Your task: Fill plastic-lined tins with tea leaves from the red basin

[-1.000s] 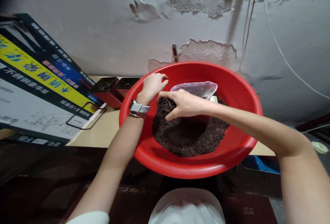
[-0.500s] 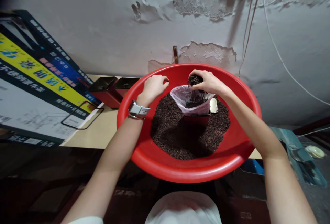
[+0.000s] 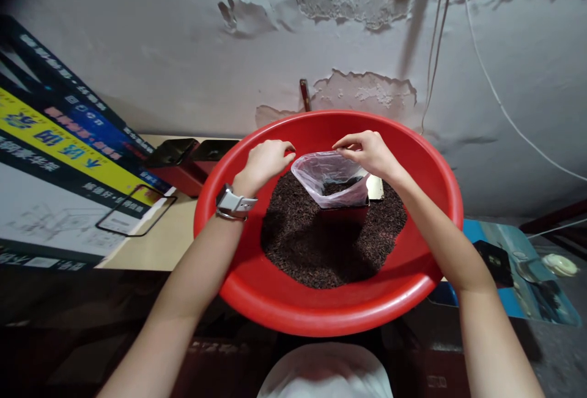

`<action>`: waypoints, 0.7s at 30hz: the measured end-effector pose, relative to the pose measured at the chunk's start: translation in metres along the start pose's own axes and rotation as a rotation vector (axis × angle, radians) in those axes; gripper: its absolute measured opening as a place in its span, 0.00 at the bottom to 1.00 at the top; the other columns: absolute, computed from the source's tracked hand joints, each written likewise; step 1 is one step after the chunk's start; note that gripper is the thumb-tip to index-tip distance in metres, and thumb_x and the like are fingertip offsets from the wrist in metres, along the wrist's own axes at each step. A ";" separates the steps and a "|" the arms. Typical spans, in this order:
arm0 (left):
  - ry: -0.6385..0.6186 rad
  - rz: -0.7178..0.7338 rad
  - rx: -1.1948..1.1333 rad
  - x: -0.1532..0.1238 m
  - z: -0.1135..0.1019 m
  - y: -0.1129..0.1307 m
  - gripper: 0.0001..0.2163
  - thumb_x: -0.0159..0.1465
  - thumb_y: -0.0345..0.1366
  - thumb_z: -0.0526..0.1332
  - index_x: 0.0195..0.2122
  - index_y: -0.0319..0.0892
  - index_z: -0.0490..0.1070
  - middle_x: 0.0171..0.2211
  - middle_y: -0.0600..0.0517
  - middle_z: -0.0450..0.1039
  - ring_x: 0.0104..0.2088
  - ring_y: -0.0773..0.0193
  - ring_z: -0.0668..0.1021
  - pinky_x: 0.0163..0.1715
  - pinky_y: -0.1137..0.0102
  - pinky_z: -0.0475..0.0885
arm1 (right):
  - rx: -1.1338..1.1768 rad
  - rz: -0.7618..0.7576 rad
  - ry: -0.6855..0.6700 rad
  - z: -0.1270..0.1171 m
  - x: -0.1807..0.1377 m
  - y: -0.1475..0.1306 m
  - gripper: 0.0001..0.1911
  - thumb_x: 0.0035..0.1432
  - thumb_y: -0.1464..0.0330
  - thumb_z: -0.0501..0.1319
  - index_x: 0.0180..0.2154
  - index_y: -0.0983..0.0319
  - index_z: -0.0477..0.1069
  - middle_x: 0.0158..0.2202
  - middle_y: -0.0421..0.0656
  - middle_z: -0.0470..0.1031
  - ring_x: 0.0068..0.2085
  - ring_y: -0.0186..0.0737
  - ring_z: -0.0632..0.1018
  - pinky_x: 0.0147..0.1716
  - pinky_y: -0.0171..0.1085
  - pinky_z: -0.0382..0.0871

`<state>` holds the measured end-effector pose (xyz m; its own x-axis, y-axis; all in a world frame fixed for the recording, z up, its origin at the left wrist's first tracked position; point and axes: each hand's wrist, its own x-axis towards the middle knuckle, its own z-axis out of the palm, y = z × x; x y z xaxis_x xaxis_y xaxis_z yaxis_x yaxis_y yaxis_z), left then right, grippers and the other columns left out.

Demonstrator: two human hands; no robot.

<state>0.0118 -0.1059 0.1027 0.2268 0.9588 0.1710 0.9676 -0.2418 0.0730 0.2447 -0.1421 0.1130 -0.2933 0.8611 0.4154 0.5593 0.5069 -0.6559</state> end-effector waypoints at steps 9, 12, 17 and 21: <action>-0.095 0.019 0.010 -0.001 0.004 0.003 0.16 0.68 0.39 0.55 0.51 0.44 0.78 0.49 0.40 0.78 0.50 0.45 0.78 0.48 0.57 0.73 | -0.251 -0.071 0.025 0.008 -0.011 -0.013 0.11 0.61 0.65 0.61 0.42 0.63 0.78 0.40 0.47 0.79 0.39 0.41 0.78 0.44 0.41 0.72; -0.081 0.018 -0.002 0.000 0.006 0.002 0.16 0.67 0.38 0.57 0.52 0.43 0.78 0.48 0.39 0.78 0.50 0.44 0.78 0.48 0.56 0.73 | -0.362 -0.172 0.049 0.024 -0.022 -0.038 0.11 0.63 0.70 0.58 0.45 0.62 0.76 0.45 0.48 0.76 0.47 0.45 0.75 0.50 0.44 0.68; -0.083 0.002 -0.021 0.000 0.004 0.000 0.16 0.67 0.37 0.57 0.54 0.42 0.76 0.51 0.40 0.77 0.52 0.45 0.77 0.52 0.54 0.71 | -0.477 -0.424 -0.386 0.075 -0.051 -0.062 0.12 0.64 0.74 0.54 0.47 0.64 0.72 0.44 0.50 0.72 0.47 0.44 0.73 0.48 0.44 0.69; -0.095 -0.027 -0.052 0.000 0.001 -0.002 0.16 0.68 0.35 0.57 0.55 0.42 0.75 0.53 0.41 0.76 0.55 0.46 0.75 0.55 0.54 0.69 | -0.626 -0.431 -0.914 0.117 -0.087 -0.032 0.42 0.51 0.69 0.71 0.64 0.65 0.59 0.62 0.61 0.62 0.60 0.60 0.68 0.52 0.53 0.69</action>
<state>0.0099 -0.1055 0.1012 0.2125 0.9743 0.0741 0.9670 -0.2206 0.1272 0.1616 -0.2287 0.0243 -0.8527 0.4622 -0.2434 0.4858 0.8729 -0.0446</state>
